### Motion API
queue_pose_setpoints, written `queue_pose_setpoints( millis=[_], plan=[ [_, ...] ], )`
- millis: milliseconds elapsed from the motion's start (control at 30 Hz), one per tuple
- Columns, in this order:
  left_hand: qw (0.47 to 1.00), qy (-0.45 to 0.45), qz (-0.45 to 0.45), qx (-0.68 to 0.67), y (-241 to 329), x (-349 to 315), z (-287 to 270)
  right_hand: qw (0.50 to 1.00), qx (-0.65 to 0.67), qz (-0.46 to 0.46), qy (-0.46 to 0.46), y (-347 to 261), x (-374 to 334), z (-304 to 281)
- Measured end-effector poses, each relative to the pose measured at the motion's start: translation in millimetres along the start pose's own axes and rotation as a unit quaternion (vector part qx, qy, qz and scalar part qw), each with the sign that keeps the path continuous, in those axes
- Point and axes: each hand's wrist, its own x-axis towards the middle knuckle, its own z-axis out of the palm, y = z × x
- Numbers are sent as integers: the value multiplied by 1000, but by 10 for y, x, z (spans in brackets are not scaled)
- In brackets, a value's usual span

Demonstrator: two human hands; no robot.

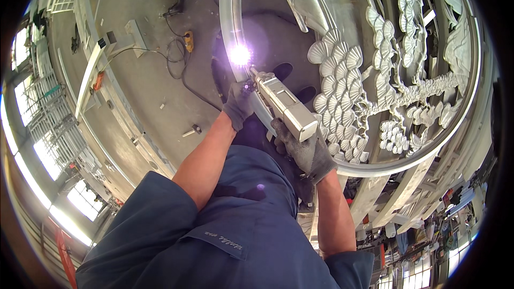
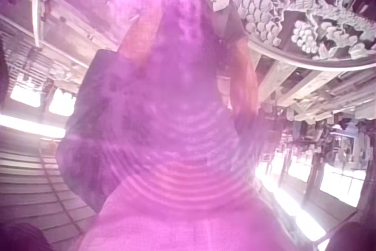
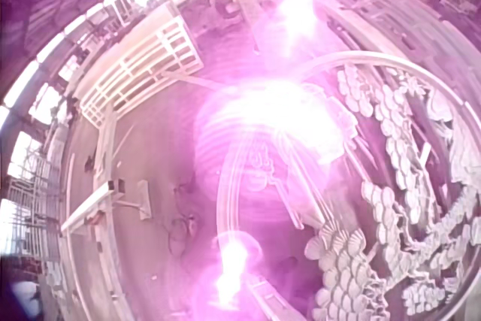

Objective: The person puts on gloves and welds a decorative metal panel featuring grape and leaf motifs. They use a welding torch to tack and fuse sections of the circular frame and internal decorative elements.

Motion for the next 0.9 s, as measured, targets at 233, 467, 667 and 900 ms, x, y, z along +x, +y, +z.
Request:
queue_pose_setpoints(
  millis=[233, 467, 667, 900],
  plan=[
    [994, 6, 42, 102, -1, -30, 26, 1000, 16, 22, -6, -4, -27, -2],
    [999, 41, -24, -27, 51, -50, 55, 1000, -15, -26, -6, -35, -60, -40],
    [999, 35, -15, -20, 6, -29, 9, 1000, 9, 15, -18, -130, -109, -67],
    [992, 98, -19, 72, 7, 1, 69, 999, 40, 25, 18, -162, -210, -95]
  ],
)
